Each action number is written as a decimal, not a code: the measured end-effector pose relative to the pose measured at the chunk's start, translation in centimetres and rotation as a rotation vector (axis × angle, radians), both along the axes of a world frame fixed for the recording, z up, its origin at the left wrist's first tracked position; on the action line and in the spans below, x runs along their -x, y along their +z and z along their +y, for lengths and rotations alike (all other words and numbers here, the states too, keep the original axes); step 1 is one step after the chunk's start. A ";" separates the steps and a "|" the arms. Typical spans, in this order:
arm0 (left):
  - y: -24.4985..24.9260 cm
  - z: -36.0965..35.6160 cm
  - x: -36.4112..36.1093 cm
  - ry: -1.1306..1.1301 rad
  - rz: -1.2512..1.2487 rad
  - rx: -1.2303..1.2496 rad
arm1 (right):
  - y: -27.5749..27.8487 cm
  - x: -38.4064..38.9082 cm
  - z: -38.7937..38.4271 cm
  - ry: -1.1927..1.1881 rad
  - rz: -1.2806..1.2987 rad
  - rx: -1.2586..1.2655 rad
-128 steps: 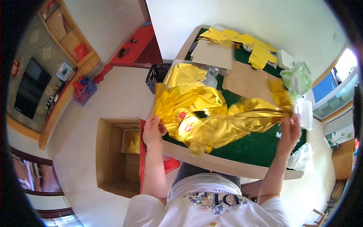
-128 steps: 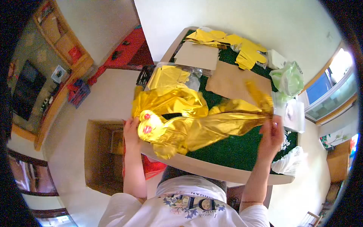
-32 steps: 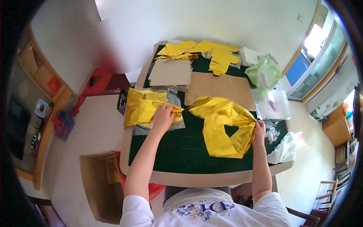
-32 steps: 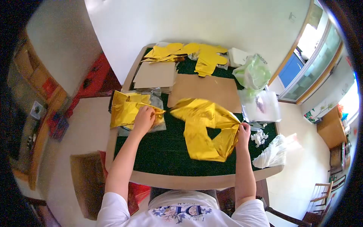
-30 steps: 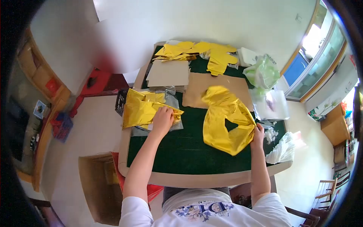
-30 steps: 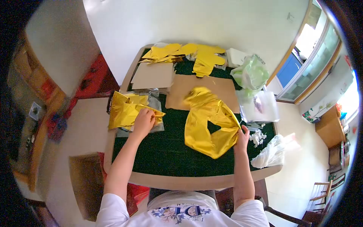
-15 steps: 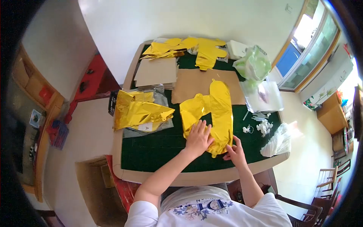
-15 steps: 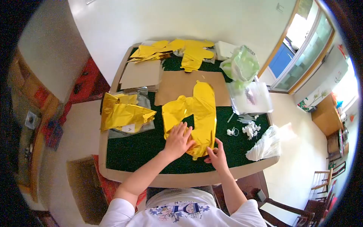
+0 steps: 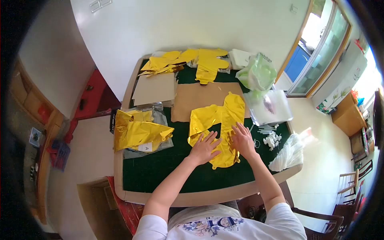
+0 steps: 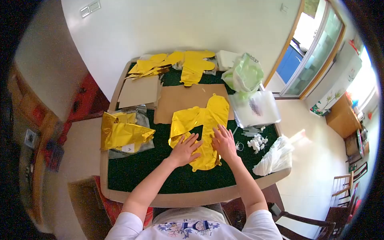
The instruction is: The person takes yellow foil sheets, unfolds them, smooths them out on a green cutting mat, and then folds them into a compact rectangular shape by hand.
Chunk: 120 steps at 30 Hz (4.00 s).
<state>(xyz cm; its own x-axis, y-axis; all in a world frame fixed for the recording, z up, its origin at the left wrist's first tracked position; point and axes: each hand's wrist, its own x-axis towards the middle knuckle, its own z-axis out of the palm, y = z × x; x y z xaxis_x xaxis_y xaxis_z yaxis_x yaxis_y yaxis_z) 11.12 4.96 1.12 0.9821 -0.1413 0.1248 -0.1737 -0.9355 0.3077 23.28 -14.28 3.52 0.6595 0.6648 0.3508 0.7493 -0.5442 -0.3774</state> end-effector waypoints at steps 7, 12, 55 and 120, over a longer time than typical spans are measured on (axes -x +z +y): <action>-0.7 3.3 -2.1 0.425 -0.095 0.014 | -2.5 -0.3 0.7 0.000 -0.062 0.113; 0.5 6.9 -4.6 0.670 -0.348 0.307 | -2.5 -0.2 0.8 -0.015 -0.073 0.086; -0.2 -2.5 0.1 0.187 0.054 -0.047 | -1.5 2.2 -3.1 -0.025 -0.031 0.145; 2.0 14.0 -22.4 0.394 0.032 0.081 | 0.5 -25.4 23.3 0.020 0.385 -0.069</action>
